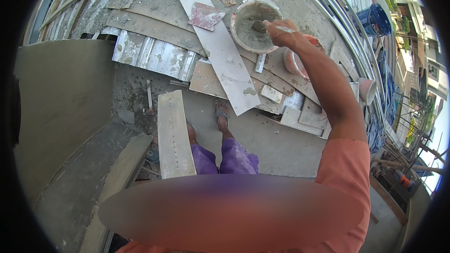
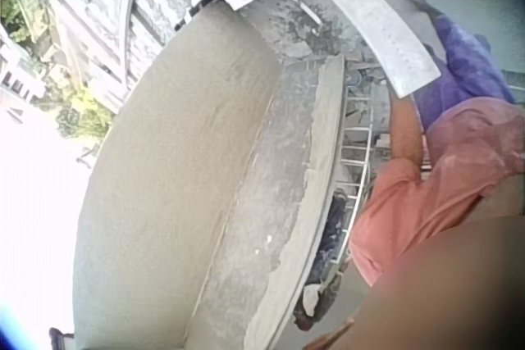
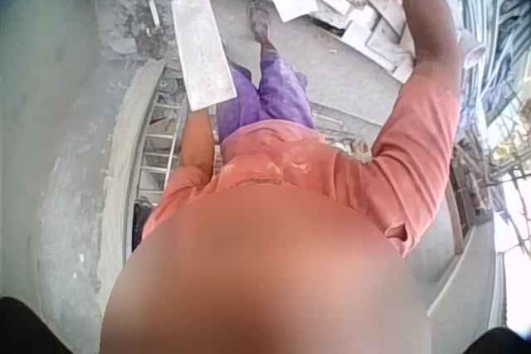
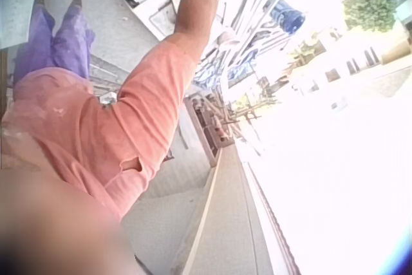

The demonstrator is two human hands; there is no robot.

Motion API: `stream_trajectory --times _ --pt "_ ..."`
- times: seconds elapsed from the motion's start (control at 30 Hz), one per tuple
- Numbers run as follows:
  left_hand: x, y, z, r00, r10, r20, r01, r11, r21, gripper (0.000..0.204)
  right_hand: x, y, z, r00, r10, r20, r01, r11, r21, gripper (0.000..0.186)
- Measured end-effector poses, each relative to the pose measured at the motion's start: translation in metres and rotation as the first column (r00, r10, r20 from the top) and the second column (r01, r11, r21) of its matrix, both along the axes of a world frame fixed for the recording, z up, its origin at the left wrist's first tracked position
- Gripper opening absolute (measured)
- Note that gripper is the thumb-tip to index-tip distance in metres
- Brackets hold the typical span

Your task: The person scoops plaster from a bucket onto a trowel, then applies and smooths the plaster along the wall surface using the trowel.

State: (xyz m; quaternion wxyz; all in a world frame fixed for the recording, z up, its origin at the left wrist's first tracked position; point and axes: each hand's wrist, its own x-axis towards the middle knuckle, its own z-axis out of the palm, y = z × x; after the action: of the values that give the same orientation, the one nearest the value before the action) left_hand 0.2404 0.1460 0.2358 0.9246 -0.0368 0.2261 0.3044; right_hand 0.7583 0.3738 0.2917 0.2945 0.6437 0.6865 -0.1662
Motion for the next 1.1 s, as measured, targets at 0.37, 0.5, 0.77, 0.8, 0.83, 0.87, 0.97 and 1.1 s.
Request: stream_trajectory --times 0.37,0.5,0.77,0.8,0.83,0.87,0.97,1.1 --pt "0.029 0.019 -0.008 0.999 0.039 0.035 -0.038 0.999 -0.011 0.030 0.000 -0.012 0.006 0.536 -0.732 -0.420 0.694 0.666 -0.274 0.040" --pt "0.024 0.019 -0.001 0.999 0.051 0.015 -0.051 0.999 -0.011 0.029 -0.036 -0.024 0.020 0.938 -0.245 -0.247 0.272 0.959 0.081 0.033" --pt "0.034 0.037 0.003 0.998 0.058 0.004 -0.058 0.998 -0.007 0.027 0.003 -0.031 -0.009 0.279 -0.741 -0.611 0.772 0.551 -0.316 0.024" --pt "0.031 0.040 0.005 0.998 0.063 0.000 -0.063 0.998 -0.010 0.027 0.005 -0.038 -0.009 0.151 -0.774 -0.614 0.792 0.467 -0.393 0.028" --pt "0.035 0.048 0.001 0.998 0.068 -0.003 -0.068 0.998 -0.014 0.027 0.003 -0.045 -0.012 0.149 -0.776 -0.614 0.790 0.467 -0.399 0.028" --pt "0.040 0.048 -0.001 0.998 0.068 0.005 -0.067 0.998 -0.017 0.027 0.006 -0.055 -0.015 0.040 -0.781 -0.623 0.805 0.395 -0.444 0.023" --pt "0.052 0.059 -0.008 0.997 0.079 -0.003 -0.079 0.997 -0.019 0.026 0.005 -0.083 -0.026 -0.120 -0.741 -0.660 0.808 0.314 -0.499 0.018" --pt "0.066 0.081 -0.009 0.996 0.091 -0.012 -0.091 0.996 -0.009 0.025 0.005 -0.123 -0.021 -0.361 -0.606 -0.709 0.769 0.238 -0.594 0.024"
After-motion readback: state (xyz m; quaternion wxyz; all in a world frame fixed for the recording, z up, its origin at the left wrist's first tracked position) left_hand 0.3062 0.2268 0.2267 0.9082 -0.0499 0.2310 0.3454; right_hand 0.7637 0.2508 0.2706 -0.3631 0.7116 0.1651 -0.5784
